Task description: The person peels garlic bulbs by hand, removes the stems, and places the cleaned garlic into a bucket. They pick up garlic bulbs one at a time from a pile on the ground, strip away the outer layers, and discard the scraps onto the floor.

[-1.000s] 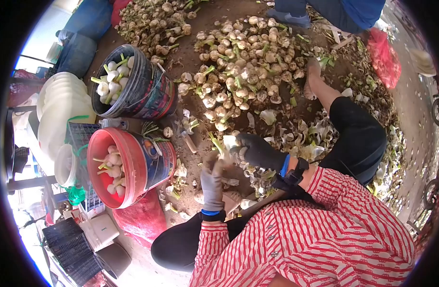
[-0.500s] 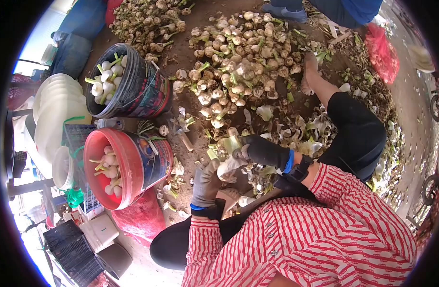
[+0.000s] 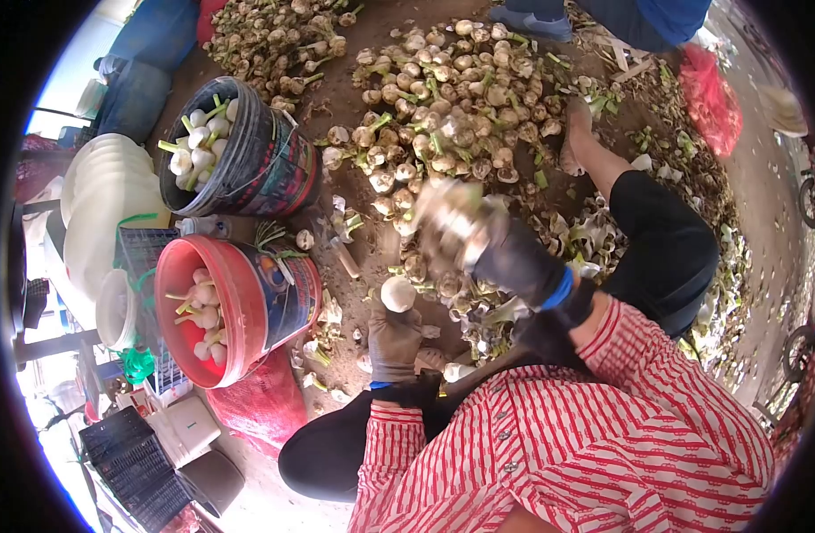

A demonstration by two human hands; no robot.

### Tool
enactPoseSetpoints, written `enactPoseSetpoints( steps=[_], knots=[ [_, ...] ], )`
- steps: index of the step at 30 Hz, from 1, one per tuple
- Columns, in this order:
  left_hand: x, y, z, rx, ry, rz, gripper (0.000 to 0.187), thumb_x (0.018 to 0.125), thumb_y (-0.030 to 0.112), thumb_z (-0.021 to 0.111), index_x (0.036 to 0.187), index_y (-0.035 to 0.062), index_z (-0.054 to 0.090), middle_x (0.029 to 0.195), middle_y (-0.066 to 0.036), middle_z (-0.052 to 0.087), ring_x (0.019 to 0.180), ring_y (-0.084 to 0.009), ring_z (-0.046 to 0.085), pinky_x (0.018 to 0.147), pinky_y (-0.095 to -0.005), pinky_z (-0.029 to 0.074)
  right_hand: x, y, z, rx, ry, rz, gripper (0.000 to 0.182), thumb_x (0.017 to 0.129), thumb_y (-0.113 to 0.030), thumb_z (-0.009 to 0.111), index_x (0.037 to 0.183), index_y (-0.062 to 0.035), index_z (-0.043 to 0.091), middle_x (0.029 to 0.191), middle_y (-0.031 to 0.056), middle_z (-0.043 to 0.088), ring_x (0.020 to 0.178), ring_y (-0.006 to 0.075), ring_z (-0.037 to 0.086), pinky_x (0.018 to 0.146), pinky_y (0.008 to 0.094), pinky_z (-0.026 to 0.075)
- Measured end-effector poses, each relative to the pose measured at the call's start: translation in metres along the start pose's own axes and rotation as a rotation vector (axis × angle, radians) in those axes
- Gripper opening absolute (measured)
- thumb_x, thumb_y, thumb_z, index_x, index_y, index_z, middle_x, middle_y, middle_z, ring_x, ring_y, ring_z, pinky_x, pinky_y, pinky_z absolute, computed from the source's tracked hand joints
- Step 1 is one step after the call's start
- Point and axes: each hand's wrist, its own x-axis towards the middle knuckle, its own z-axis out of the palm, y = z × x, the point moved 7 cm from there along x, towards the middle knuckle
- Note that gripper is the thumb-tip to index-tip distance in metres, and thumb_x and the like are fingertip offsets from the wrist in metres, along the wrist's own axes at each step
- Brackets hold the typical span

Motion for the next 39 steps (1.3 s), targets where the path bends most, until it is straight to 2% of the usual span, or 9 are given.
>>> enactPoseSetpoints(
  steps=[4, 10, 15, 17, 22, 25, 32, 36, 39],
  knots=[
    [0.001, 0.008, -0.009, 0.11, 0.009, 0.059, 0.03, 0.088, 0.03, 0.055, 0.105, 0.0054, 0.054, 0.093, -0.005, 0.062, 0.077, -0.0144, 0.06, 0.062, -0.0233, 0.05, -0.031, -0.028, -0.174, -0.792, 0.286, 0.041, 0.028, 0.081, -0.027, 0.058, 0.102, -0.0094, 0.061, 0.098, 0.0144, 0.061, 0.084, 0.0258, 0.061, 0.068, 0.0403, 0.049],
    [-0.006, 0.089, 0.001, -0.168, 0.066, 0.221, 0.035, 0.084, 0.033, 0.057, 0.104, 0.004, 0.055, 0.096, -0.007, 0.062, 0.079, -0.0164, 0.061, 0.065, -0.0281, 0.052, -0.061, -0.035, -0.187, -2.185, 0.481, 0.071, 0.029, 0.071, -0.023, 0.057, 0.097, -0.0088, 0.063, 0.091, 0.0202, 0.061, 0.086, 0.0316, 0.06, 0.068, 0.0395, 0.049],
    [-0.064, 0.162, 0.093, -0.208, -0.32, 0.567, 0.045, 0.086, 0.039, 0.053, 0.112, 0.003, 0.055, 0.103, -0.012, 0.061, 0.092, -0.0199, 0.06, 0.073, -0.0281, 0.051, -0.029, 0.043, -0.207, -2.071, 0.072, 0.1, 0.027, 0.069, -0.021, 0.057, 0.093, -0.009, 0.064, 0.093, 0.0174, 0.062, 0.088, 0.0307, 0.059, 0.073, 0.0409, 0.048],
    [-0.042, 0.127, 0.084, -0.128, -0.316, 0.412, 0.041, 0.087, 0.036, 0.051, 0.114, 0.0049, 0.054, 0.103, -0.011, 0.061, 0.092, -0.0195, 0.06, 0.073, -0.0283, 0.051, -0.027, 0.061, -0.195, -2.437, 0.103, 0.75, 0.024, 0.071, -0.02, 0.056, 0.092, -0.0102, 0.064, 0.093, 0.0155, 0.062, 0.088, 0.0308, 0.06, 0.075, 0.0406, 0.048],
    [-0.012, 0.038, 0.026, 0.443, 0.062, 0.169, 0.042, 0.091, 0.03, 0.045, 0.123, 0.0038, 0.047, 0.118, -0.012, 0.054, 0.106, -0.0213, 0.052, 0.087, -0.0316, 0.045, -0.05, 0.071, -0.264, -2.257, 0.187, 0.464, 0.027, 0.07, -0.016, 0.054, 0.095, -0.0084, 0.062, 0.082, 0.0129, 0.063, 0.071, 0.0252, 0.061, 0.065, 0.0383, 0.048],
    [-0.001, -0.003, 0.028, 0.827, 0.071, 0.054, 0.046, 0.089, 0.026, 0.05, 0.127, 0.001, 0.041, 0.121, -0.014, 0.051, 0.111, -0.0219, 0.049, 0.093, -0.0339, 0.04, -0.03, 0.041, -0.229, -0.752, 0.415, 0.451, 0.017, 0.08, -0.007, 0.053, 0.096, -0.0028, 0.057, 0.074, 0.0007, 0.056, 0.063, 0.0075, 0.05, 0.058, 0.0243, 0.043],
    [0.002, -0.027, 0.054, 0.806, -0.115, 0.071, 0.055, 0.076, 0.006, 0.066, 0.124, -0.0014, 0.041, 0.12, -0.012, 0.048, 0.109, -0.0194, 0.048, 0.094, -0.0298, 0.039, -0.011, 0.044, -0.126, -0.475, 0.181, 0.279, 0.015, 0.086, -0.008, 0.049, 0.098, -0.0014, 0.056, 0.087, 0.0016, 0.057, 0.073, 0.0082, 0.052, 0.065, 0.0228, 0.044],
    [-0.011, -0.001, 0.065, 1.001, -0.028, 0.451, 0.055, 0.069, 0.003, 0.072, 0.117, -0.0011, 0.046, 0.115, -0.009, 0.049, 0.104, -0.0161, 0.048, 0.093, -0.027, 0.039, -0.033, 0.022, -0.172, -1.348, 0.441, 0.058, 0.031, 0.082, -0.008, 0.05, 0.113, -0.0022, 0.05, 0.09, 0.0056, 0.057, 0.085, 0.0159, 0.054, 0.078, 0.028, 0.044],
    [-0.009, -0.001, 0.06, 1.094, 0.0, 0.544, 0.053, 0.065, 0.001, 0.074, 0.112, 0.0017, 0.05, 0.11, -0.01, 0.05, 0.104, -0.0204, 0.049, 0.094, -0.0301, 0.038, -0.029, 0.042, -0.105, -1.072, 0.312, 0.249, 0.042, 0.082, -0.007, 0.052, 0.123, -0.0035, 0.042, 0.098, 0.0073, 0.057, 0.086, 0.0159, 0.053, 0.079, 0.0271, 0.044]
  ],
)
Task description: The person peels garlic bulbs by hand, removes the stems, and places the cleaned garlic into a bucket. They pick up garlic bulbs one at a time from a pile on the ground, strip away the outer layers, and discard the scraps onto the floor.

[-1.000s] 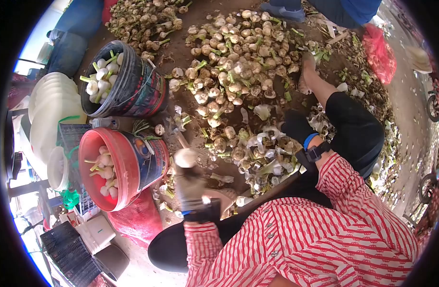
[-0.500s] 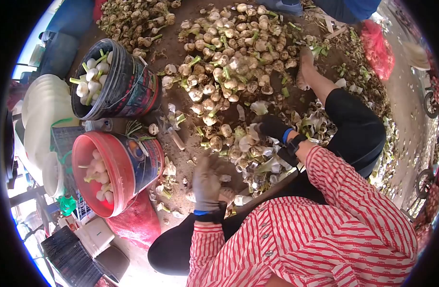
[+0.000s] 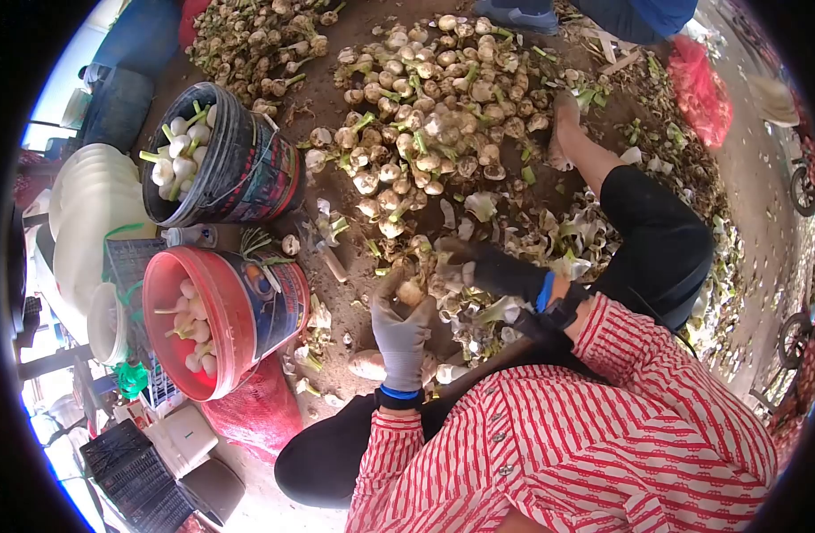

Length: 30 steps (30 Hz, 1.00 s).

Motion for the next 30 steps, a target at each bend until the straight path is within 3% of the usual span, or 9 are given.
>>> enactPoseSetpoints(
  steps=[2, 5, 8, 17, 19, 22, 25, 28, 30],
  knots=[
    [-0.003, 0.003, 0.004, 0.046, 0.01, 0.017, 0.052, 0.063, 0.001, 0.075, 0.111, 0.0023, 0.052, 0.109, -0.01, 0.05, 0.103, -0.0218, 0.049, 0.094, -0.031, 0.037, 0.014, 0.035, 0.025, 0.421, -0.186, -0.125, 0.044, 0.084, -0.014, 0.056, 0.124, -0.004, 0.041, 0.099, 0.0054, 0.055, 0.082, 0.0112, 0.052, 0.073, 0.0259, 0.045],
    [-0.007, 0.021, 0.008, 0.282, 0.037, 0.173, 0.051, 0.061, 0.002, 0.076, 0.107, 0.0026, 0.054, 0.104, -0.011, 0.051, 0.101, -0.0222, 0.049, 0.093, -0.0317, 0.038, 0.005, -0.003, 0.034, -0.052, -0.155, -0.017, 0.039, 0.087, -0.013, 0.053, 0.123, -0.0033, 0.043, 0.105, 0.0045, 0.055, 0.09, 0.0093, 0.053, 0.078, 0.0247, 0.045],
    [-0.01, 0.017, 0.001, 0.368, 0.083, 0.171, 0.051, 0.059, 0.001, 0.076, 0.105, 0.0019, 0.055, 0.103, -0.011, 0.051, 0.096, -0.0205, 0.051, 0.088, -0.0311, 0.042, 0.003, 0.004, 0.038, 0.156, -0.132, 0.047, 0.031, 0.088, -0.013, 0.051, 0.116, -0.0008, 0.049, 0.101, 0.0037, 0.057, 0.089, 0.0087, 0.054, 0.077, 0.0233, 0.045],
    [-0.013, -0.008, -0.001, -0.302, -0.079, -0.307, 0.054, 0.065, 0.011, 0.078, 0.111, 0.0055, 0.05, 0.101, -0.009, 0.057, 0.089, -0.018, 0.056, 0.08, -0.0278, 0.048, 0.007, 0.011, 0.02, -0.159, -0.292, 0.075, 0.022, 0.08, -0.004, 0.052, 0.102, -0.0007, 0.054, 0.087, 0.0046, 0.06, 0.083, 0.0131, 0.057, 0.074, 0.027, 0.046],
    [-0.02, -0.025, 0.015, -0.915, -0.266, -0.541, 0.054, 0.068, 0.022, 0.077, 0.112, 0.0068, 0.05, 0.101, -0.009, 0.057, 0.085, -0.0165, 0.058, 0.075, -0.026, 0.048, 0.007, 0.013, 0.022, -0.254, -0.349, 0.048, 0.022, 0.079, -0.001, 0.051, 0.1, -0.0016, 0.054, 0.086, 0.0059, 0.061, 0.084, 0.0139, 0.057, 0.074, 0.0272, 0.046],
    [-0.023, -0.042, 0.014, -0.999, -0.301, -0.646, 0.054, 0.076, 0.045, 0.064, 0.112, 0.0071, 0.051, 0.093, -0.006, 0.058, 0.073, -0.0143, 0.053, 0.063, -0.0241, 0.044, -0.006, -0.039, 0.024, -0.414, -0.038, -0.453, 0.014, 0.077, 0.0, 0.051, 0.092, -0.0025, 0.053, 0.084, 0.0084, 0.058, 0.076, 0.0111, 0.054, 0.069, 0.0274, 0.045],
    [-0.024, -0.042, 0.013, -1.023, -0.248, -0.67, 0.058, 0.082, 0.056, 0.05, 0.111, 0.0062, 0.052, 0.085, -0.005, 0.056, 0.063, -0.0122, 0.047, 0.056, -0.0233, 0.04, -0.004, -0.011, 0.034, 0.567, -0.045, -0.027, 0.031, 0.078, -0.004, 0.061, 0.108, -0.0003, 0.054, 0.1, 0.0073, 0.058, 0.085, 0.0122, 0.054, 0.074, 0.0272, 0.045],
    [-0.023, -0.043, 0.015, -0.92, -0.182, -0.781, 0.049, 0.082, 0.054, 0.052, 0.095, 0.0073, 0.057, 0.075, -0.006, 0.061, 0.054, -0.011, 0.055, 0.041, -0.0185, 0.039, -0.003, -0.031, 0.032, -0.445, -0.033, -0.346, 0.033, 0.077, -0.003, 0.062, 0.108, -0.0004, 0.052, 0.097, 0.0157, 0.056, 0.085, 0.0235, 0.057, 0.075, 0.0317, 0.045],
    [-0.023, -0.039, 0.018, -1.043, -0.291, -0.82, 0.05, 0.082, 0.055, 0.051, 0.095, 0.0069, 0.057, 0.074, -0.007, 0.061, 0.053, -0.0114, 0.056, 0.039, -0.0184, 0.039, -0.005, -0.033, 0.03, -0.519, 0.044, -0.504, 0.034, 0.075, -0.003, 0.063, 0.107, -0.0004, 0.052, 0.093, 0.0149, 0.057, 0.082, 0.0242, 0.057, 0.074, 0.0323, 0.046]
  ],
)
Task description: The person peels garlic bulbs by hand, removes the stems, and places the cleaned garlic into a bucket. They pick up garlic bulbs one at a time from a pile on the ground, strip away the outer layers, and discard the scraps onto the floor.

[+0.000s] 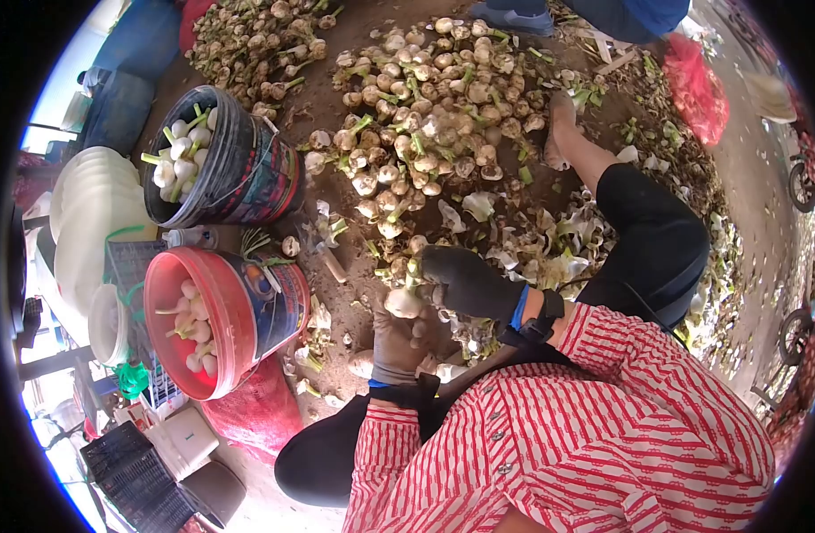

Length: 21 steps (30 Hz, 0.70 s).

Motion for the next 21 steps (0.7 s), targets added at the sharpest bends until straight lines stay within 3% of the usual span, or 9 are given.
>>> enactPoseSetpoints(
  steps=[3, 5, 7, 9, 10, 12, 15, 17, 21],
  knots=[
    [-0.002, 0.002, 0.014, 0.052, -0.025, 0.035, 0.053, 0.081, 0.056, 0.051, 0.096, 0.0051, 0.056, 0.074, -0.006, 0.06, 0.056, -0.0126, 0.057, 0.044, -0.0192, 0.041, -0.004, -0.002, -0.002, 0.021, 0.134, -0.025, 0.034, 0.071, -0.003, 0.061, 0.104, -0.0001, 0.053, 0.086, 0.0144, 0.057, 0.074, 0.0234, 0.056, 0.069, 0.0343, 0.046],
    [-0.011, 0.016, 0.014, 0.323, 0.167, 0.253, 0.058, 0.08, 0.057, 0.053, 0.099, 0.0024, 0.053, 0.078, -0.005, 0.059, 0.065, -0.0142, 0.057, 0.055, -0.0213, 0.047, -0.002, 0.011, 0.001, 0.218, 0.053, 0.301, 0.013, 0.071, -0.003, 0.056, 0.082, -0.0007, 0.049, 0.072, 0.0158, 0.049, 0.065, 0.0305, 0.05, 0.06, 0.0377, 0.041],
    [-0.012, 0.027, 0.016, 0.533, 0.098, 0.324, 0.057, 0.076, 0.049, 0.063, 0.104, 0.0001, 0.051, 0.087, -0.005, 0.059, 0.076, -0.0144, 0.057, 0.071, -0.0247, 0.048, 0.001, 0.002, -0.01, 0.136, 0.104, 0.239, 0.011, 0.073, -0.004, 0.055, 0.081, -0.0012, 0.048, 0.068, 0.0163, 0.044, 0.061, 0.0259, 0.048, 0.059, 0.0356, 0.041],
    [-0.026, 0.037, 0.025, 0.946, 0.248, 0.47, 0.057, 0.072, 0.04, 0.071, 0.107, -0.0004, 0.051, 0.095, -0.006, 0.059, 0.084, -0.013, 0.056, 0.079, -0.0263, 0.046, -0.004, 0.008, -0.002, 0.109, -0.168, 0.373, 0.007, 0.077, -0.006, 0.054, 0.082, -0.0023, 0.051, 0.066, 0.01, 0.047, 0.06, 0.0171, 0.047, 0.058, 0.0309, 0.04],
    [-0.026, 0.036, 0.023, 0.81, 0.187, 0.362, 0.059, 0.07, 0.033, 0.075, 0.111, -0.0015, 0.051, 0.099, -0.006, 0.058, 0.09, -0.012, 0.054, 0.08, -0.0257, 0.045, -0.003, 0.008, -0.008, 0.108, -0.165, 0.375, 0.007, 0.077, -0.006, 0.054, 0.082, -0.0023, 0.051, 0.066, 0.01, 0.047, 0.06, 0.0171, 0.047, 0.058, 0.0309, 0.04],
    [-0.025, 0.038, 0.028, 0.745, 0.064, 0.298, 0.061, 0.07, 0.031, 0.075, 0.114, -0.0018, 0.05, 0.1, -0.006, 0.058, 0.089, -0.012, 0.054, 0.079, -0.025, 0.045, -0.003, 0.003, -0.01, 0.827, -0.147, 0.414, 0.008, 0.079, -0.006, 0.051, 0.086, -0.0025, 0.053, 0.067, 0.0019, 0.05, 0.062, 0.0092, 0.046, 0.059, 0.0259, 0.04],
    [-0.023, 0.039, 0.024, 0.775, 0.018, 0.301, 0.054, 0.074, 0.024, 0.072, 0.118, 0.0002, 0.052, 0.096, -0.005, 0.058, 0.087, -0.0125, 0.054, 0.077, -0.0239, 0.045, -0.004, 0.011, -0.014, 0.831, -0.177, 0.431, 0.011, 0.081, -0.006, 0.049, 0.09, -0.0021, 0.054, 0.072, -0.0001, 0.053, 0.065, 0.0072, 0.046, 0.061, 0.0237, 0.04],
    [-0.028, 0.052, 0.034, 1.206, 0.138, 0.545, 0.04, 0.079, 0.021, 0.067, 0.113, 0.0031, 0.056, 0.09, -0.005, 0.057, 0.083, -0.0135, 0.054, 0.077, -0.0246, 0.044, -0.007, 0.012, -0.013, 0.834, -0.187, 0.444, 0.012, 0.082, -0.006, 0.048, 0.092, -0.0019, 0.055, 0.074, -0.001, 0.054, 0.066, 0.0062, 0.046, 0.061, 0.0226, 0.039],
    [-0.017, 0.044, 0.005, 1.184, 0.051, 0.403, 0.028, 0.084, 0.021, 0.061, 0.106, 0.0042, 0.057, 0.098, -0.007, 0.059, 0.084, -0.014, 0.059, 0.075, -0.026, 0.048, -0.014, 0.013, -0.003, 0.65, -0.316, 0.457, 0.013, 0.084, -0.01, 0.048, 0.089, -0.0014, 0.057, 0.074, 0.0004, 0.057, 0.067, 0.0067, 0.048, 0.061, 0.0241, 0.041]
  ],
)
